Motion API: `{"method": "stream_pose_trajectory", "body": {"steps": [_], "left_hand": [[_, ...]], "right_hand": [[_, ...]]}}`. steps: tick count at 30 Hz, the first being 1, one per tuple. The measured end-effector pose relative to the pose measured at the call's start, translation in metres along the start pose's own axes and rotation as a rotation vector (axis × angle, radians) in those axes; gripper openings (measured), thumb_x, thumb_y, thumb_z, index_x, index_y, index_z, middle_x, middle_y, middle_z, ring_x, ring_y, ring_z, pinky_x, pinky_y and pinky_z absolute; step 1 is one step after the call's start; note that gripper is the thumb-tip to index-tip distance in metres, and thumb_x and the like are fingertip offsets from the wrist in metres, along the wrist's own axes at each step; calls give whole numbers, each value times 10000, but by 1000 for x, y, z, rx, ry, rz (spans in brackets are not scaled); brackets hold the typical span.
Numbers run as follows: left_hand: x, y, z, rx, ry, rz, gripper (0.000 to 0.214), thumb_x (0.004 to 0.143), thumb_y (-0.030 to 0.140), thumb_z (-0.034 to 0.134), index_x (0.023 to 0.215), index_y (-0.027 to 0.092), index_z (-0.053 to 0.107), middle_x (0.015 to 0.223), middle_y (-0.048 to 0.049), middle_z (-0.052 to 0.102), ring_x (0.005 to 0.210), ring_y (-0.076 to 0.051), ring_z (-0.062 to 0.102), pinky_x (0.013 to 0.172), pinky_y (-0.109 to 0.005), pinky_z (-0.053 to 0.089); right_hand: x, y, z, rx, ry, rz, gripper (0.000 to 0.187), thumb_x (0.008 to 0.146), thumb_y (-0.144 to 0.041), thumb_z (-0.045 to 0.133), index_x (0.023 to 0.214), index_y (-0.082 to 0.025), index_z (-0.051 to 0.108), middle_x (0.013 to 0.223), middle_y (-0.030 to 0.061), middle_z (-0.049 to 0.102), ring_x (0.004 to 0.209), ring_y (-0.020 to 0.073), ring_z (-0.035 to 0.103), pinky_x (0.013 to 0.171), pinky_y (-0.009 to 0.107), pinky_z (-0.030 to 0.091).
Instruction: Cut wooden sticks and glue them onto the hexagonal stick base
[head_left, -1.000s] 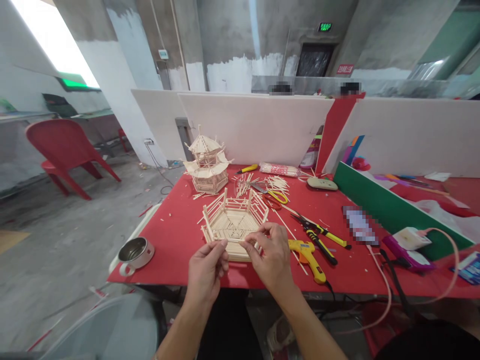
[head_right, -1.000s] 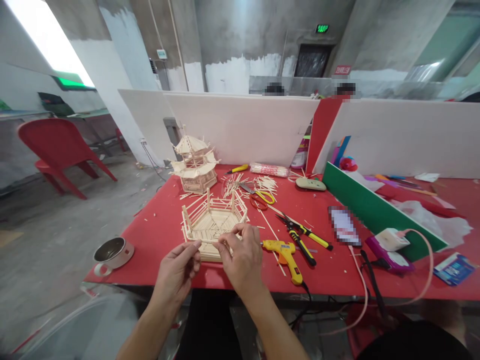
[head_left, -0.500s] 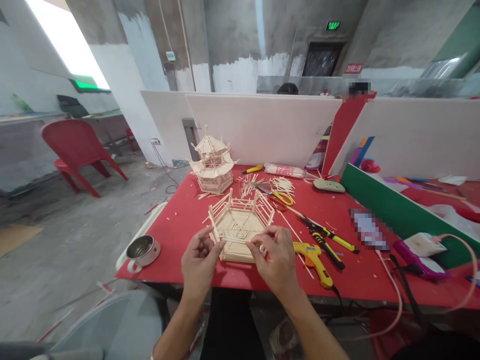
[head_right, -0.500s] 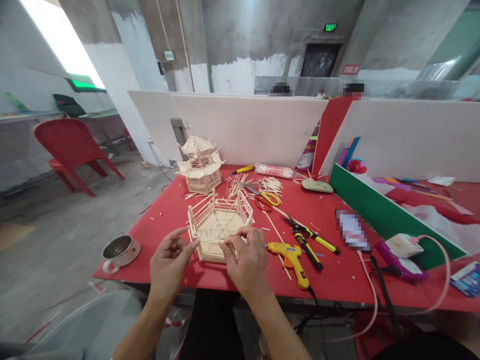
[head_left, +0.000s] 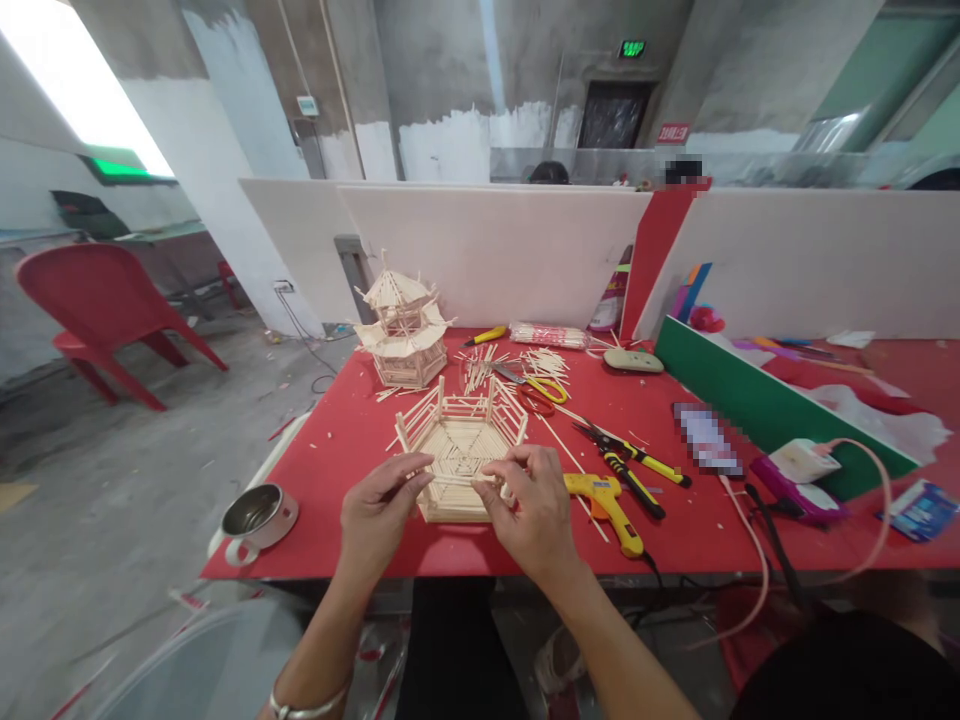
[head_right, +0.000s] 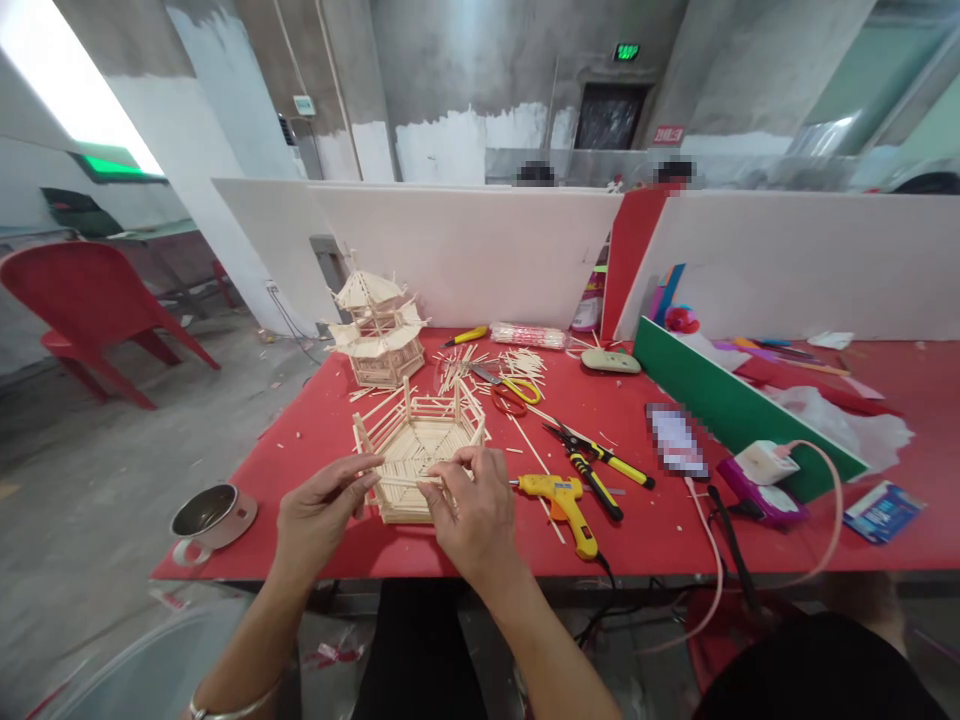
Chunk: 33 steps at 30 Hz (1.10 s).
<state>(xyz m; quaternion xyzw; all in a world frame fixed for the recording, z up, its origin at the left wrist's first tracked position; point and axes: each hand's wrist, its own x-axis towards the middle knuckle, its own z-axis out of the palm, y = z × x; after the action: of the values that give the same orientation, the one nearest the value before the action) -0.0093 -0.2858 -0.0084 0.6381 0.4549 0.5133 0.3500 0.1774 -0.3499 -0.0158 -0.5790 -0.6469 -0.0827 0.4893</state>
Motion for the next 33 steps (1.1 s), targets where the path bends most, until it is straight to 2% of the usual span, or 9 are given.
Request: {"method": "stream_pose_trajectory", "body": {"steps": [4,13,22,28,33], "left_hand": [[2,6,0,-42,-8,-17,152,708,325,771,838,257,810,665,-18,696,492,-120,516,503,-228,456],[7,4,-3,-59,-61,10,133,731,311,754,827,233,803,781,-35,732,476,-92,510,486,-214,452],[7,5,-3,-128,-83,-76,165,697,310,778,828,210,796,557,7,640,443,-95,480,469,-213,423],[6,6,0,-156,-46,-71,138,688,298,771,791,209,791,683,-27,721,441,-88,484,462,-217,425],[6,9,1,-166,-31,-92,154,663,305,782,781,208,794,689,-32,732,444,-88,480,459,-217,430]], "right_hand": [[1,0,-1,7,-8,3,116,911,-317,631,925,-222,697,941,63,559,923,209,526,819,359,464],[2,1,0,16,-31,10,115,913,-316,633,869,-225,687,934,56,563,915,207,521,814,353,455],[0,3,-2,3,-39,-25,102,915,-301,631,884,-222,688,929,59,568,890,203,517,791,351,462],[1,1,-1,-13,-16,-42,97,918,-299,626,897,-228,687,927,61,570,903,208,530,801,357,472],[1,2,0,8,5,-36,88,914,-298,633,891,-228,682,922,58,568,903,210,536,803,361,471]]}}
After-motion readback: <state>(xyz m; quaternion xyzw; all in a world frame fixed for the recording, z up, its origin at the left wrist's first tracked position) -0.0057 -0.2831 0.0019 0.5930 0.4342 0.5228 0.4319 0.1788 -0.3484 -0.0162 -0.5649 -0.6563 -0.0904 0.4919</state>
